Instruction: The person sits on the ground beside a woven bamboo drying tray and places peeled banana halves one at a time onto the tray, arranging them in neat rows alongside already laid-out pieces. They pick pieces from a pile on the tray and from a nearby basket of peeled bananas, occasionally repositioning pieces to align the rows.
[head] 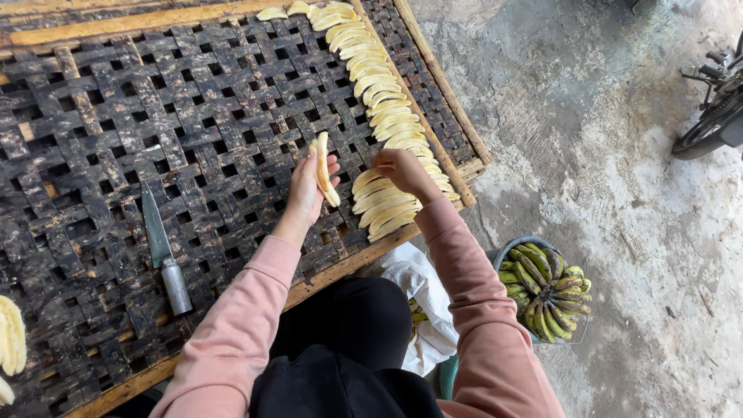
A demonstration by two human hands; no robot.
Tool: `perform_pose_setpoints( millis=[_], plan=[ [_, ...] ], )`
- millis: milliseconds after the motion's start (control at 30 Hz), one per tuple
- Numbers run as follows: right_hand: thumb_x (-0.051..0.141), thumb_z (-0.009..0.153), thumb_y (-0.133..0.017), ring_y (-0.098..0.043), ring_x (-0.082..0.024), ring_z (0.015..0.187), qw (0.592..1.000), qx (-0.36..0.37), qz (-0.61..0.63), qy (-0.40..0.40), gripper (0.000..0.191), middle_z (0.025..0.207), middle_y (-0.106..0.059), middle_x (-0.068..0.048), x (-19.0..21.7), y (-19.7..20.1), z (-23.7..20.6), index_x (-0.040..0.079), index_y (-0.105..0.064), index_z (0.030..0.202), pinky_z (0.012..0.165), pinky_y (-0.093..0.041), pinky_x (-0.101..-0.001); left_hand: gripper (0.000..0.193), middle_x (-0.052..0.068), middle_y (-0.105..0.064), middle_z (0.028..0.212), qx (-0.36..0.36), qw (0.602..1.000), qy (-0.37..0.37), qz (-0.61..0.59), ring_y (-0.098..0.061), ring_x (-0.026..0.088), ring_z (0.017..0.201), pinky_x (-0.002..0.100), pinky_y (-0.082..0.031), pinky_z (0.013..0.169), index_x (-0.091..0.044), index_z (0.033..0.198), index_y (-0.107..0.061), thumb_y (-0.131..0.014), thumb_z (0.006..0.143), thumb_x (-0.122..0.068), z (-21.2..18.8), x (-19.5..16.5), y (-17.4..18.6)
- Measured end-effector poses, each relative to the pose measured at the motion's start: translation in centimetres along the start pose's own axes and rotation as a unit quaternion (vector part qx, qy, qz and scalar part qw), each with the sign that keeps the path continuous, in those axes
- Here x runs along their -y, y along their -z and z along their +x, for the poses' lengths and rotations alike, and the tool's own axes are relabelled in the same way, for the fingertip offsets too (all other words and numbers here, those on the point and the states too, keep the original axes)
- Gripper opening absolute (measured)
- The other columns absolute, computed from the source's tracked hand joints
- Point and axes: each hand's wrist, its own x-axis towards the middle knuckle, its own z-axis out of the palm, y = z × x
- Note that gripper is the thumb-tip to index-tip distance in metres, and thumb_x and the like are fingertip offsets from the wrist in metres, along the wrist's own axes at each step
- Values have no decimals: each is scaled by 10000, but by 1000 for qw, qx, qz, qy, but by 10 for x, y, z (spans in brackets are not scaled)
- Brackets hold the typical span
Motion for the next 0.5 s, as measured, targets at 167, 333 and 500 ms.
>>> perform_pose_setpoints(
  millis=[167,333,500],
  plan=[
    [179,882,-792,-683,-236,990,982,-52,-179,32,241,1054,-726,-76,45,-6,-14,117,-729,1106,851,-569,-373,375,60,-685,1143,51,998,16,-44,-669,180,1073,438,-586,928,-89,1333,-561,-560,993,-248,2,3,-5],
    [150,895,-789,-664,-165,1082,963,13,258,78,597,1166,-655,-98,94,-33,-7,33,-481,1393,944,-570,-328,304,94,-690,1100,17,999,28,-39,-692,220,971,425,-594,882,-33,1239,-589,-660,954,-108,2,9,-16],
    [154,967,-660,-723,-132,826,982,46,168,-74,330,1000,-779,-45,68,-19,23,47,-666,1279,743,-606,-295,285,137,-646,1061,-38,993,103,-31,-658,228,929,415,-612,885,23,1220,-588,-645,1000,-150,9,-3,-5]
  ],
)
